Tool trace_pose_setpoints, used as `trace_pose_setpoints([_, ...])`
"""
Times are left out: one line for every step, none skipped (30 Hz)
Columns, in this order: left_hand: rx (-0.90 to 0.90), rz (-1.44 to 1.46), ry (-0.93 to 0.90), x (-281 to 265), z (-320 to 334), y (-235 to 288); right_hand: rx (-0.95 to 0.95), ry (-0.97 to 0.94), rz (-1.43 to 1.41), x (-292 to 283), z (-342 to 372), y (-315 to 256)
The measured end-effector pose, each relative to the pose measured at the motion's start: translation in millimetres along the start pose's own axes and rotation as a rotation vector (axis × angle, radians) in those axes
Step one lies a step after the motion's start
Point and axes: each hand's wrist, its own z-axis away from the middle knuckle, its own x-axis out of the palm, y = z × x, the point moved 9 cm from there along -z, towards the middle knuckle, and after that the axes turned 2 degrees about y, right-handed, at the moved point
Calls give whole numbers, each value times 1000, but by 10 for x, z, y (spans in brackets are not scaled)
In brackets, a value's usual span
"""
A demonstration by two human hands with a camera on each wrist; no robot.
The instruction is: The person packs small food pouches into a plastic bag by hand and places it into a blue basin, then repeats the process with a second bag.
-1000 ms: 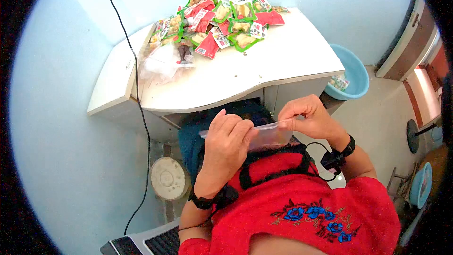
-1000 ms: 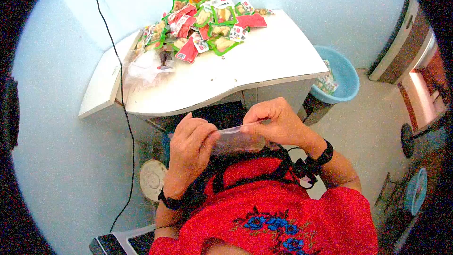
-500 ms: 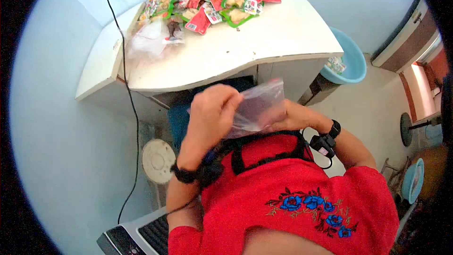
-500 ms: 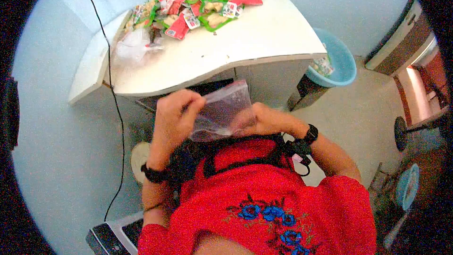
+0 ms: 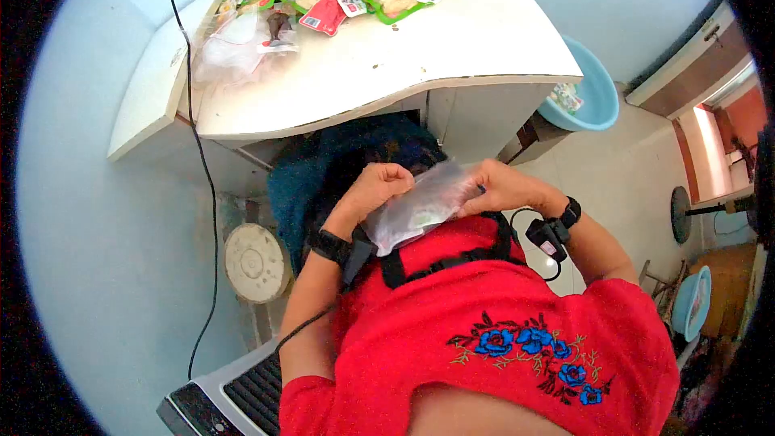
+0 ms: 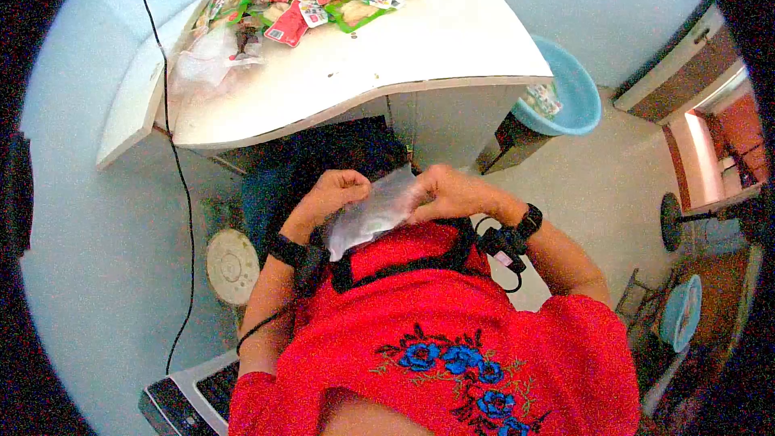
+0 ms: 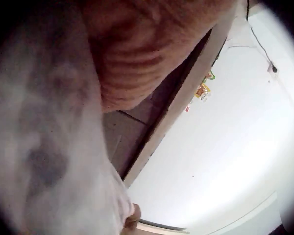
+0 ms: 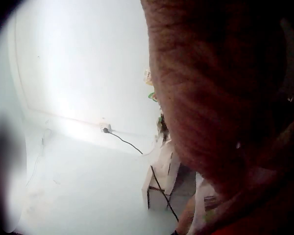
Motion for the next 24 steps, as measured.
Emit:
trace_pose_setpoints([-17, 4, -1, 17, 3, -58, -26, 73, 32, -56, 2, -14])
trace_pose_setpoints([-35, 8, -1, 24, 7, -109, -54, 145, 65, -110, 2, -25])
trace_pose_setpoints([-53, 13, 0, 27, 20, -127, -82, 215, 98, -165, 7, -45])
trace_pose_setpoints([-67, -10, -4, 17, 33, -133, -182, 254, 119, -187, 42, -125])
trace_pose_setpoints([-80, -35, -8, -10, 41, -123, -283, 295, 141, -210, 104, -199])
trace_pose_setpoints([-91, -60, -13, -34, 41, -115, -384, 336, 164, -233, 159, -275])
trace_pose_setpoints([-93, -44, -14, -44, 40, -140, -409, 316, 189, -200, 159, -290])
trace_pose_setpoints([-93, -31, -17, -41, 34, -186, -431, 301, 215, -173, 154, -303])
trace_pose_setpoints([-90, -21, -30, -24, 19, -202, -449, 293, 244, -165, 153, -302])
trace_pose_setpoints([-59, -54, -7, -46, 26, -164, -455, 257, 371, -116, 106, -253])
trace_pose_setpoints([-21, -90, 1, -55, 44, -108, -485, 253, 428, -78, 87, -234])
trace_pose_setpoints([20, -125, -1, -29, 41, -36, -505, 253, 486, -39, 74, -202])
trace_pose_setpoints([-67, -54, 18, -16, 66, -54, -523, 251, 541, 19, 66, -165])
trace_pose_setpoints([-64, -6, -21, -26, 46, -114, -516, 265, 506, 52, 21, -97])
trace_pose_setpoints([-81, 39, -39, -21, 27, -169, -518, 274, 467, 102, -46, -40])
trace_pose_setpoints([-102, 83, -45, -34, 25, -213, -532, 277, 426, 132, -109, -5])
trace_pose_setpoints([-124, 127, -44, -56, 25, -248, -553, 266, 447, 155, -161, 14])
trace_pose_setpoints([-140, 157, -30, -78, 49, -260, -578, 249, 466, 190, -211, 17])
trace_pose_setpoints([-150, 165, -37, -93, 56, -293, -605, 227, 483, 236, -251, 24])
trace_pose_setpoints([-159, 172, -42, -113, 48, -341, -588, 270, 381, 226, -283, 58])
trace_pose_setpoints([-167, 178, -46, -123, 52, -347, -599, 263, 324, 229, -323, 88])
trace_pose_setpoints([-171, 191, -44, -127, 67, -349, -609, 256, 268, 225, -360, 117])
trace_pose_setpoints([-173, 204, -42, -116, 76, -346, -619, 247, 215, 215, -380, 151])
trace_pose_setpoints([-175, 220, -39, -102, 76, -310, -620, 279, 158, 153, -353, 122])
